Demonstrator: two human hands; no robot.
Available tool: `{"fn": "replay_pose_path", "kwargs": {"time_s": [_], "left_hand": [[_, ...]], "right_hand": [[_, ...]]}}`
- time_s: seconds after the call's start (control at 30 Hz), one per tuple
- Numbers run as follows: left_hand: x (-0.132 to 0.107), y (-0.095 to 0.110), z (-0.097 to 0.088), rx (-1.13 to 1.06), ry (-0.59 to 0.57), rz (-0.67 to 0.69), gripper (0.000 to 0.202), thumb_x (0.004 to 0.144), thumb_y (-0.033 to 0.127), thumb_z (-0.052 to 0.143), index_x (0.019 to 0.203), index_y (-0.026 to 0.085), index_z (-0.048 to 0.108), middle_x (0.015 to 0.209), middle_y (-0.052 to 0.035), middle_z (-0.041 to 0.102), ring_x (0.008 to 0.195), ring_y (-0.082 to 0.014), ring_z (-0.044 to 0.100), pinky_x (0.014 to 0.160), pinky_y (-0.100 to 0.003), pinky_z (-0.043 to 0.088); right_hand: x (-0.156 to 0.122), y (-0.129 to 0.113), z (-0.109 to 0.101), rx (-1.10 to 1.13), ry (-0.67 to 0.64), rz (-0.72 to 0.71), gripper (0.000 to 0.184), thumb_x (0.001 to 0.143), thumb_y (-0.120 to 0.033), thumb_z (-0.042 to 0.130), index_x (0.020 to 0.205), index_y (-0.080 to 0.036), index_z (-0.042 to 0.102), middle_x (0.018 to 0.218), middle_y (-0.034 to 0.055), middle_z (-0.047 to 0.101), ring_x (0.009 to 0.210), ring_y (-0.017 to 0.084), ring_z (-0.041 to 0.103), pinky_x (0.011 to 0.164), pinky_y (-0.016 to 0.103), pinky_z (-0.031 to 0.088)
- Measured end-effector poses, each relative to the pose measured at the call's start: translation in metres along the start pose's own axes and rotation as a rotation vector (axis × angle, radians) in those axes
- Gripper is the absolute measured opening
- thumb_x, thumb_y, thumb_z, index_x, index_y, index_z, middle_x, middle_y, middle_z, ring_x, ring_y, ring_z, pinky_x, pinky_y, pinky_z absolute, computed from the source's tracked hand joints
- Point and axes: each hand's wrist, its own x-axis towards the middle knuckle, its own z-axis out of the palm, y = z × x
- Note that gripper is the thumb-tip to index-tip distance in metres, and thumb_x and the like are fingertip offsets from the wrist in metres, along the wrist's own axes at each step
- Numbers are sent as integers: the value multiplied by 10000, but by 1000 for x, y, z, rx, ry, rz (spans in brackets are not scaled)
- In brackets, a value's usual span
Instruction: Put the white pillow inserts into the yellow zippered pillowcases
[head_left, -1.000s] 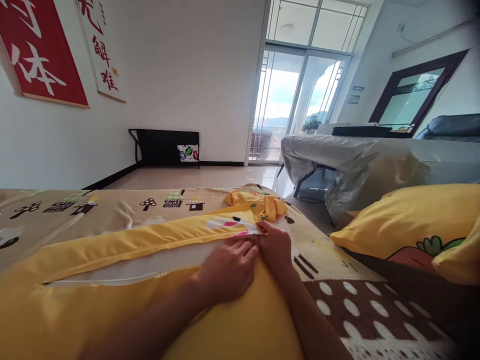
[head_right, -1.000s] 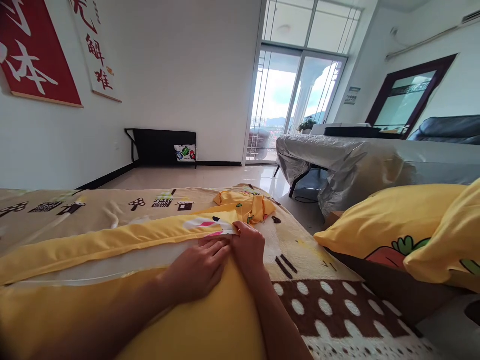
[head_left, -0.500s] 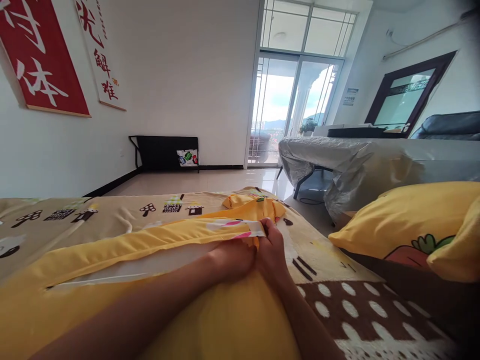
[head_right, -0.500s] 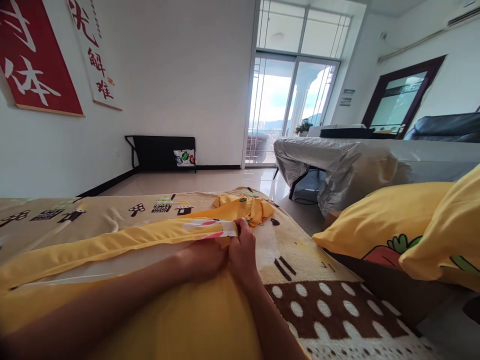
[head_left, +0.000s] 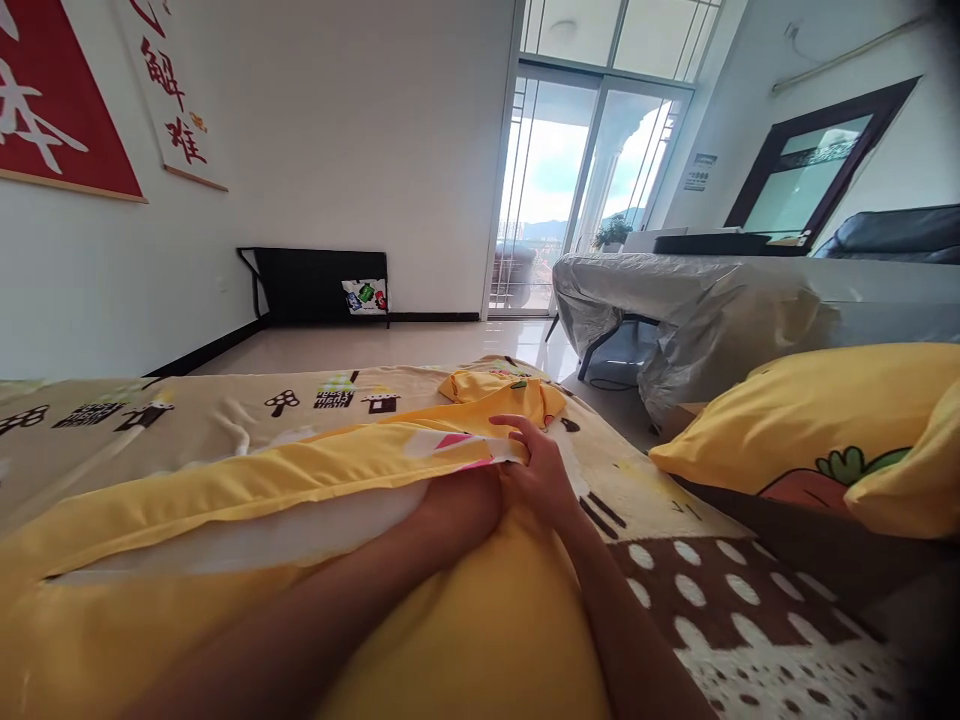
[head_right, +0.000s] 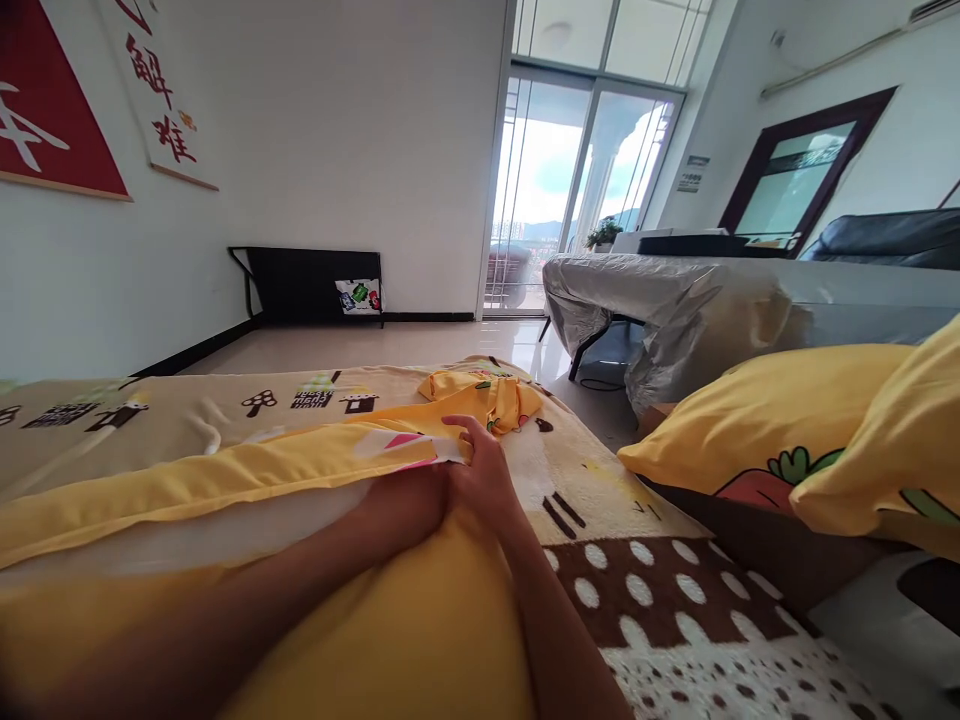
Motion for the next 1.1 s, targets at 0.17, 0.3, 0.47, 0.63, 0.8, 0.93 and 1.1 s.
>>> {"fn": "replay_pose_path", "kwargs": {"time_s": [0.17, 0.3, 0.47, 0.63, 0.8, 0.93, 1.1], "left_hand": [[-3, 2, -4, 24, -71, -11, 436, 874, 162, 410, 1300, 102, 485, 1326, -192, 507, 1238, -386, 443, 1040, -562, 314], [-3, -2, -7, -72, -52, 19, 463, 899, 222, 359, 1351, 137, 408, 1407, -166, 429, 1297, -338, 384, 1059, -532, 308], [0, -7, -13, -132, -75, 83, 289, 833, 300, 448, 1037, 171, 606, 1207, -135, 590, 1137, -323, 521, 983, -520, 390], [-2, -6, -17, -56, -61, 73, 302, 785, 276, 455, 1001, 138, 615, 1101, -170, 622, 1052, -359, 552, 957, -557, 375], [-2, -8, -19, -66, -44, 98, 318, 814, 289, 425, 1034, 153, 611, 1094, -153, 629, 1012, -335, 575, 922, -514, 423], [-2, -9, -15, -96, -22, 185, 319, 839, 282, 412, 1071, 169, 600, 1171, -140, 606, 1071, -312, 559, 941, -488, 431], [-7, -7, -11, -75, -22, 231, 399, 833, 224, 426, 1215, 164, 527, 1267, -142, 558, 1151, -310, 524, 1009, -489, 387]], "right_hand": [[0, 5, 1, -307, 108, 3, 515, 555, -97, 417, 986, -160, 691, 674, 13, 632, 632, 164, 560, 617, 258, 409], [0, 9, 3, -408, 206, -68, 434, 549, -83, 390, 834, -184, 701, 762, 54, 660, 730, 191, 590, 676, 279, 424], [2, 10, 4, -330, 318, -137, 371, 513, -129, 390, 732, -197, 681, 758, 49, 618, 751, 189, 567, 672, 278, 443], [1, 7, 6, -186, 287, 8, 380, 500, -157, 378, 746, -196, 665, 708, 32, 676, 707, 197, 587, 645, 275, 440], [1, 8, 7, -116, 251, 62, 347, 502, -186, 375, 742, -176, 626, 676, 25, 661, 650, 187, 572, 606, 271, 411], [4, 10, 6, -29, 183, 34, 214, 522, -202, 402, 665, -182, 561, 599, -11, 583, 596, 156, 505, 558, 249, 378], [5, 2, 1, 100, 60, 45, 175, 504, -217, 521, 674, -180, 542, 637, -22, 561, 598, 140, 484, 531, 231, 382]]}}
